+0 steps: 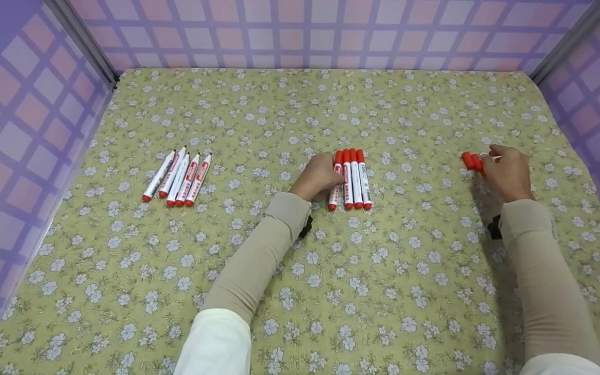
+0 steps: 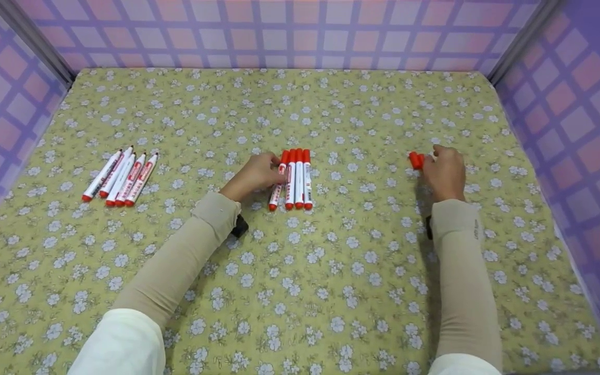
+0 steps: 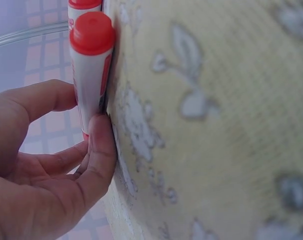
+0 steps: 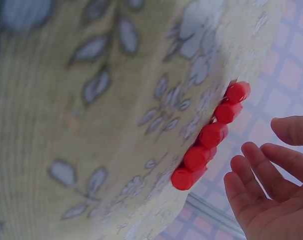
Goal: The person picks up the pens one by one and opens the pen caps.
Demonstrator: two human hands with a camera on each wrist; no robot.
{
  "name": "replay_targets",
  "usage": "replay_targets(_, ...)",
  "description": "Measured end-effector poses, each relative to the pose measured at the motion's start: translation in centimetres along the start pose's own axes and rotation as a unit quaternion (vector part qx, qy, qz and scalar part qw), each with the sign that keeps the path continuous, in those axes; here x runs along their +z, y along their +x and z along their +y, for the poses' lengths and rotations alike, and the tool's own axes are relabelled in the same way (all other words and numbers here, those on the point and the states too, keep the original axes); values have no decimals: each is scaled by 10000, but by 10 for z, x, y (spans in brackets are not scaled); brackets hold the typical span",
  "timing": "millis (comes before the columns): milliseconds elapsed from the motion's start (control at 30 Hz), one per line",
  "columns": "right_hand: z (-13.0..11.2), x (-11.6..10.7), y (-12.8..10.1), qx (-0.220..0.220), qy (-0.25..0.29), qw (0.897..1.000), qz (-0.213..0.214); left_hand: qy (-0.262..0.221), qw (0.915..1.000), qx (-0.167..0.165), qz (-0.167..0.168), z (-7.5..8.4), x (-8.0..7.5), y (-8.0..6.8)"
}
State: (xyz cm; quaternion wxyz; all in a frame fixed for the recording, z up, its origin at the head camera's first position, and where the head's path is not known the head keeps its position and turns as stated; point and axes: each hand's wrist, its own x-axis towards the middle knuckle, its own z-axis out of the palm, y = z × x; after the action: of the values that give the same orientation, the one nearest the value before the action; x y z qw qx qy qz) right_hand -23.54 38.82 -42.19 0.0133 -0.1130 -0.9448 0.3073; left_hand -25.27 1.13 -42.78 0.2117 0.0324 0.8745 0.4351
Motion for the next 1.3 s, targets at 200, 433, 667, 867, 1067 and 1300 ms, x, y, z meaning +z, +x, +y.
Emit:
replay_targets(200,-7,2,-1,-87,144,9999,31,-278,9996,-37,-58,-2,-1,1)
replay_targets(433,-16,2,-3,-280,228,9993,15,-486,9981,-307,-221,-5,-7,5)
replay_targets(667,-28,5,-9,-498,438,9977,-111,-934,9935,-380,-531,-10,-17,8)
replay_targets(867,-42,12,-15,-833,698,9941,-40,-1611,9836,-353,-725,-11,-25,8)
replay_targets(1067,-59,15,-16,-1005,732,9918,-305,-1831,9781,-234,-962,-11,-34,5)
replay_targets(1300,-76,21,-19,-1354,859,9845,-709,-2209,9676,-143,-1213,-9,-40,-1)
